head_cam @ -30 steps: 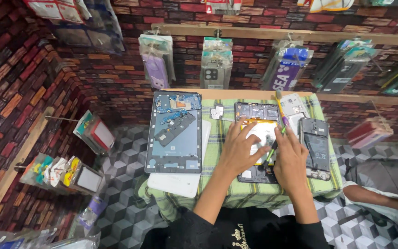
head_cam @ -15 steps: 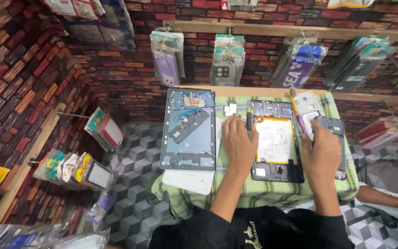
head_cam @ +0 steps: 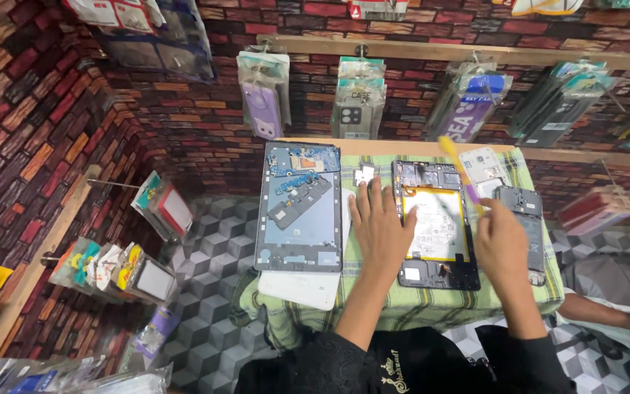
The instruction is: The person uses a screwdriver to loosen and remove screws from a disassembled tablet. They then use a plastic pry tool to lift and disconnect internal components, including the battery connector, while working on a table covered with a green cloth.
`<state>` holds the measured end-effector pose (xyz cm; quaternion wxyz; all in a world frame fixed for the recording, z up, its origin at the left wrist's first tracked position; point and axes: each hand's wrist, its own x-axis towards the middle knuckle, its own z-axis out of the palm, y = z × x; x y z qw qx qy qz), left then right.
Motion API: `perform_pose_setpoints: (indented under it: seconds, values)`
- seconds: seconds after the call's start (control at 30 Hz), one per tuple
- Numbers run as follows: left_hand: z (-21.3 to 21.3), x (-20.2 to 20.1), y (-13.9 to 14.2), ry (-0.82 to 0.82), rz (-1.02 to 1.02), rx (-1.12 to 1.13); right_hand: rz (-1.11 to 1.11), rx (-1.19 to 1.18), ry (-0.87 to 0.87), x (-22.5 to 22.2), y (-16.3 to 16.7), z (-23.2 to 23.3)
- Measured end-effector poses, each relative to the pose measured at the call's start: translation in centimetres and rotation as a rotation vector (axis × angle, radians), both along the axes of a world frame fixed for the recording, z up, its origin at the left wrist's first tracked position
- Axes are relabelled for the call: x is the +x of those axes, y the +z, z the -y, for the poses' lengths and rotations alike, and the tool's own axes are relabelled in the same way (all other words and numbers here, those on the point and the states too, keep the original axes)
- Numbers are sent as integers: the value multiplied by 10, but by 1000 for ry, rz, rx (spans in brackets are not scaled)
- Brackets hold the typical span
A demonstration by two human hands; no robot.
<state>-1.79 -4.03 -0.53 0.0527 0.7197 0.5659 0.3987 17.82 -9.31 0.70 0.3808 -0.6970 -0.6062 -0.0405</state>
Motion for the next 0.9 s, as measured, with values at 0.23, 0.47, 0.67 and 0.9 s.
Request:
perform_pose_setpoints:
  seconds: [0.23, 0.47, 0.67, 0.9]
  values:
    - [-2, -2, 4, 14, -24, -38, 4, -162, 187, -33, 8, 6]
    - [0, -1, 1, 11, -34, -55, -11, -357, 5, -30, 13, 10]
    - [-3, 0, 0, 12, -11, -68, 64, -390, -35, -47, 12, 5]
    - [-1, 0, 2, 3, 0, -40, 110, -427, -115, -38, 14, 4]
